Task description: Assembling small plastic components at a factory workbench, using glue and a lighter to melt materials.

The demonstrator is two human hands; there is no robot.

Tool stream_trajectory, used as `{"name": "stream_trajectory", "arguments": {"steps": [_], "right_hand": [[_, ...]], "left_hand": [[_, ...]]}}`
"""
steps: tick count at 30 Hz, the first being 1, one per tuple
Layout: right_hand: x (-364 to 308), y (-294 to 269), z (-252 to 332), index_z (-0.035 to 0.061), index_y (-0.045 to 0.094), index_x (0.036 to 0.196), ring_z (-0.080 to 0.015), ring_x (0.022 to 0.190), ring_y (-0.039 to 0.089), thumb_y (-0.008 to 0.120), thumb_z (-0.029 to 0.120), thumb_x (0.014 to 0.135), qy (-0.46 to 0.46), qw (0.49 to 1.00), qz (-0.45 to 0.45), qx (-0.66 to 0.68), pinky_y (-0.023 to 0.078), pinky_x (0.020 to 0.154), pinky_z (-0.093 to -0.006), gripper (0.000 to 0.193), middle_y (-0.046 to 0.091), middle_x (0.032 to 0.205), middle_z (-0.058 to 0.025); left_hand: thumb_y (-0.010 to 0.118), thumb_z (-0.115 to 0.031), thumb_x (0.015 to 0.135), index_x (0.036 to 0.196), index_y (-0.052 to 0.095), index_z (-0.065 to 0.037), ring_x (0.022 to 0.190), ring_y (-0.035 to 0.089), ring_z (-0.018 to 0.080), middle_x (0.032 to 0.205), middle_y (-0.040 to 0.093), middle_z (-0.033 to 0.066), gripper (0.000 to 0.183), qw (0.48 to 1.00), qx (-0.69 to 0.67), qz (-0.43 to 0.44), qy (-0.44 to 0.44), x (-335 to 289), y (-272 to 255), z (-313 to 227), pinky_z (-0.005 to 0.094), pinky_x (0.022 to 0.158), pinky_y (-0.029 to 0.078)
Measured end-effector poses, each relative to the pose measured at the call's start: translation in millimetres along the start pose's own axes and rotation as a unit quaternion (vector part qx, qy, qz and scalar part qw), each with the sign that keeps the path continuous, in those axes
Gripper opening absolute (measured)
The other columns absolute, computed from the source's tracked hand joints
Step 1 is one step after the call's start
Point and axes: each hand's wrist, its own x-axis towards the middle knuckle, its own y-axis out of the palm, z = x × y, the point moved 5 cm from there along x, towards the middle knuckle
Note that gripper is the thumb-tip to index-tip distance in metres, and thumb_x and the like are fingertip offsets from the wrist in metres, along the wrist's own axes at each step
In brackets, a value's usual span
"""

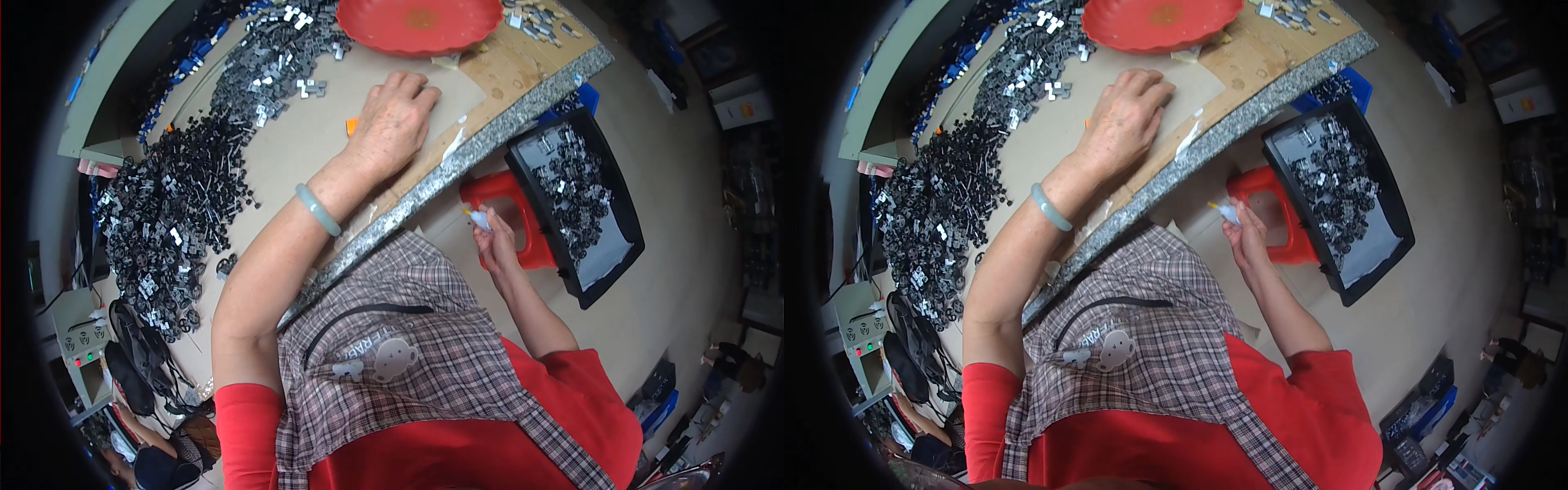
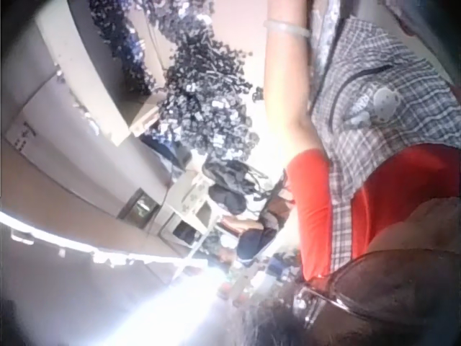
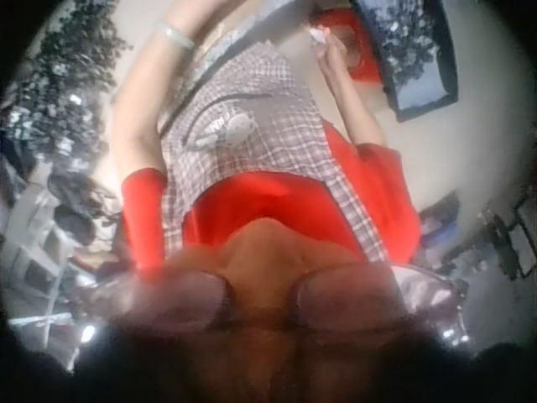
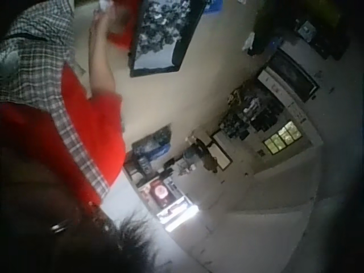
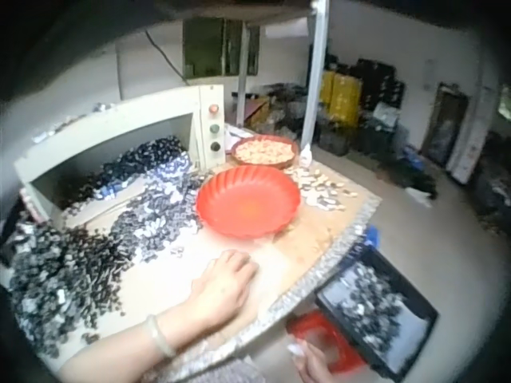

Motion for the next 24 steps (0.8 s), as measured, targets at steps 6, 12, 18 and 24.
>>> {"name": "stream_trajectory", "arguments": {"steps": [6,12,18,24], "right_hand": [[-2.1,-8.9,-0.6,-0.0033,0.054,0.113,-0.0117,0.07,0.061,0.054,0.022,0.095,0.002,1.0,0.01,0.0,0.053,0.06,-0.02,0.031,0.064,0.089,-0.0113],[-4.4,-12.4,7.6,-0.0045,0.053,0.116,-0.0093,0.058,0.057,0.055,0.024,0.094,0.001,0.999,-0.037,-0.002,0.048,0.055,-0.0201,0.035,0.063,0.084,-0.0063],[-5.0,-13.0,1.3,-0.0011,0.054,0.116,-0.0102,0.058,0.056,0.056,0.023,0.094,0.007,1.0,-0.03,-0.003,0.045,0.052,-0.0212,0.033,0.062,0.083,-0.0065],[-5.3,-5.9,9.4,-0.0009,0.055,0.116,-0.0113,0.061,0.056,0.056,0.022,0.093,-0.005,1.0,-0.018,0.009,0.045,0.055,-0.0229,0.032,0.061,0.084,-0.0067]], "left_hand": [[0.053,-0.006,0.081,0.114,0.056,-0.003,0.117,0.045,0.0328,0.123,0.049,0.0164,0.033,0.999,0.013,-0.012,0.028,26.1,21.2,6.2,0.0422,0.094,0.041],[0.051,-0.01,0.083,0.118,0.055,-0.004,0.119,0.042,0.0332,0.128,0.047,0.016,0.035,0.997,0.063,0.034,-0.019,43.5,36.2,7.7,0.0455,0.091,0.041],[0.054,-0.008,0.083,0.113,0.056,0.001,0.114,0.046,0.0332,0.123,0.051,0.0162,0.032,0.995,0.075,0.041,-0.06,54.4,45.2,23.5,0.0452,0.088,0.043],[0.048,0.003,0.08,0.107,0.057,0.006,0.103,0.053,0.0358,0.111,0.056,0.019,0.029,0.999,-0.006,-0.052,0.007,48.0,17.9,17.4,0.0438,0.088,0.045]]}}
